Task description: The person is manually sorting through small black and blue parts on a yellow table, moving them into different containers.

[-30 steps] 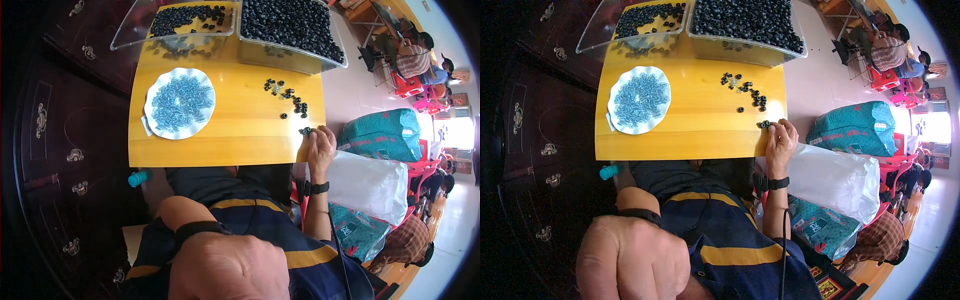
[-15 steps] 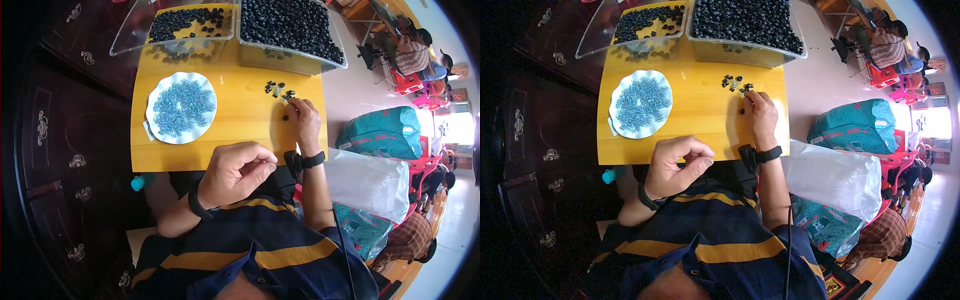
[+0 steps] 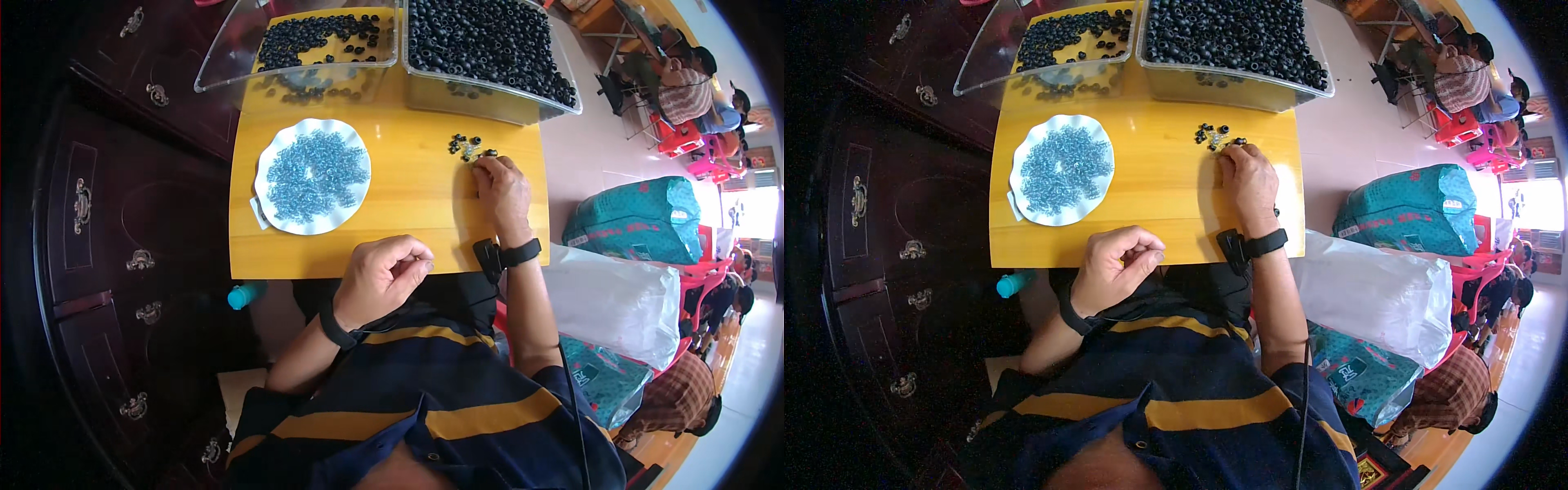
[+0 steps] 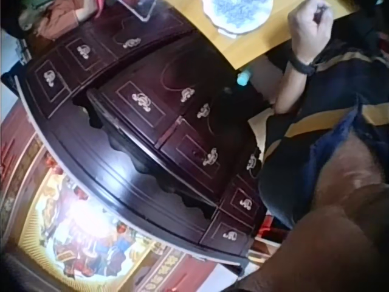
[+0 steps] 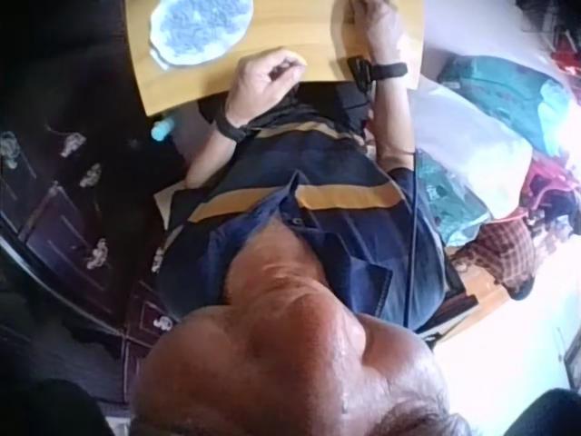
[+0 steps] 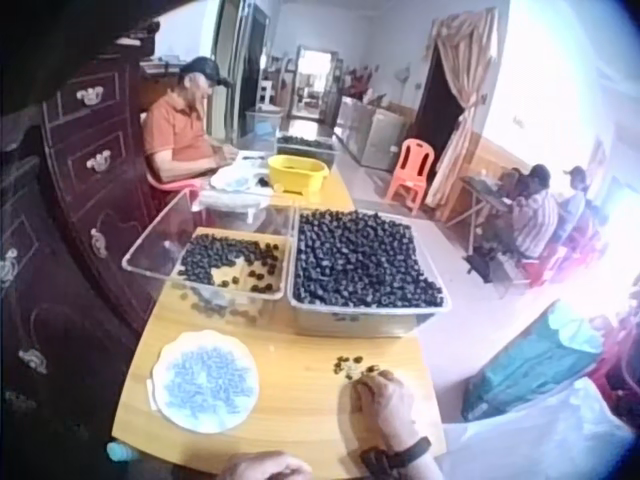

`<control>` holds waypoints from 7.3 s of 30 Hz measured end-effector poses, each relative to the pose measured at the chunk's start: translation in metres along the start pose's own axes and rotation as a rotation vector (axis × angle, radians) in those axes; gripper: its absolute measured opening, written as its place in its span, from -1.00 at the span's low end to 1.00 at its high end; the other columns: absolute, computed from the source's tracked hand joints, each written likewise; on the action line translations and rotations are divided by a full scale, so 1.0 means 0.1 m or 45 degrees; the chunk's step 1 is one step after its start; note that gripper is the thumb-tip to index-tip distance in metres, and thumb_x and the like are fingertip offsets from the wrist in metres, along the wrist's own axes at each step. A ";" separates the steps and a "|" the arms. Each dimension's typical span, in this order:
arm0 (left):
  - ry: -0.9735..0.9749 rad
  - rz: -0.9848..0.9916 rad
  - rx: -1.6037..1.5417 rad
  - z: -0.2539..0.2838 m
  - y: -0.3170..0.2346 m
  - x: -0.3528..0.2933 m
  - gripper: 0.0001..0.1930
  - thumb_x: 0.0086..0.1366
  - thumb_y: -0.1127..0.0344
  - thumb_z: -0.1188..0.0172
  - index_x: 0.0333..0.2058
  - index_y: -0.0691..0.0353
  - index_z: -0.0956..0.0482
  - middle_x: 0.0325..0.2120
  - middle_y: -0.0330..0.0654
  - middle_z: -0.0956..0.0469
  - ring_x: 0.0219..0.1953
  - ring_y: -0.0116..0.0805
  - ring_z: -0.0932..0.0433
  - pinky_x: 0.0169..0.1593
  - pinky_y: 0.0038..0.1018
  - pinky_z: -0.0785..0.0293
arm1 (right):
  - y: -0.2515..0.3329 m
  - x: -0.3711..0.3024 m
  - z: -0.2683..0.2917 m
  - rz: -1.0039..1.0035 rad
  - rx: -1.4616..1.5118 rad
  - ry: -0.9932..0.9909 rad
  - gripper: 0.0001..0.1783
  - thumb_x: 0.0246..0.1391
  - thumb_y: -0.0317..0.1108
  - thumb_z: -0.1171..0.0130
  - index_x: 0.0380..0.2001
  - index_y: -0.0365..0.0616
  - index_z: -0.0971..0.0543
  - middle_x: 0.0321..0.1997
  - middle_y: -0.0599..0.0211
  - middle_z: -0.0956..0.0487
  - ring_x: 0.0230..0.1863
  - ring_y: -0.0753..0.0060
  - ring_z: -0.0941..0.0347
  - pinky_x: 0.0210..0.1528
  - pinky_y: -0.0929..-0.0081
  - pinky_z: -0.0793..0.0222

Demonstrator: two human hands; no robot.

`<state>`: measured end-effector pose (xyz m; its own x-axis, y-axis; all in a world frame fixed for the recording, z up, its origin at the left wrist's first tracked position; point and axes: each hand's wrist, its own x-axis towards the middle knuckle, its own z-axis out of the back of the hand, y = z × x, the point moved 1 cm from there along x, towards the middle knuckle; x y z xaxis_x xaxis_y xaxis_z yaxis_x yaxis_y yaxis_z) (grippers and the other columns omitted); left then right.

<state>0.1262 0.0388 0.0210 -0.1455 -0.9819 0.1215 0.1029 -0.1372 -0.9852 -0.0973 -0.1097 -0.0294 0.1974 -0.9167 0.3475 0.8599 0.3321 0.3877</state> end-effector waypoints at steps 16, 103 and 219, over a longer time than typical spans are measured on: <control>-0.126 0.110 0.097 0.11 0.34 -0.13 -0.97 0.24 0.57 -0.25 -0.35 0.37 -0.58 -0.56 -0.19 -0.59 -0.52 -0.55 -0.57 -0.41 -0.58 -0.45 | 0.11 0.05 -0.11 0.024 0.019 0.008 -0.90 0.05 -0.32 -0.27 -0.38 -0.05 -0.70 -0.31 0.21 -0.63 -0.30 0.03 -0.59 -0.22 0.20 -0.52; -0.099 -0.027 0.846 -0.19 0.55 0.72 -0.96 0.11 0.46 -0.20 -0.42 0.26 -0.57 -0.47 -0.05 -0.59 -0.37 0.00 -0.60 -0.28 -0.19 -0.52 | 0.21 -0.33 0.12 0.077 0.003 0.030 -0.90 0.01 -0.35 -0.33 -0.36 -0.06 -0.70 -0.38 0.26 -0.57 -0.27 0.13 -0.54 -0.15 0.25 -0.43; 0.014 -0.060 0.494 -0.96 -0.05 0.87 -0.89 0.14 0.57 -0.33 -0.33 0.34 -0.63 -0.45 -0.19 -0.66 -0.43 -0.51 -0.65 -0.30 -0.56 -0.57 | -0.37 -0.97 0.25 -0.886 2.755 0.384 -0.76 0.29 -0.35 -0.22 -0.01 -0.12 -0.55 -0.20 0.41 -0.59 -0.27 0.59 -0.50 -0.16 0.61 -0.46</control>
<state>0.0184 -0.0336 0.0247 -0.1695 -0.9721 0.1623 0.4599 -0.2237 -0.8593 -0.1598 -0.0273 -0.0557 0.4134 -0.8849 -0.2145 -0.7602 -0.4651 0.4537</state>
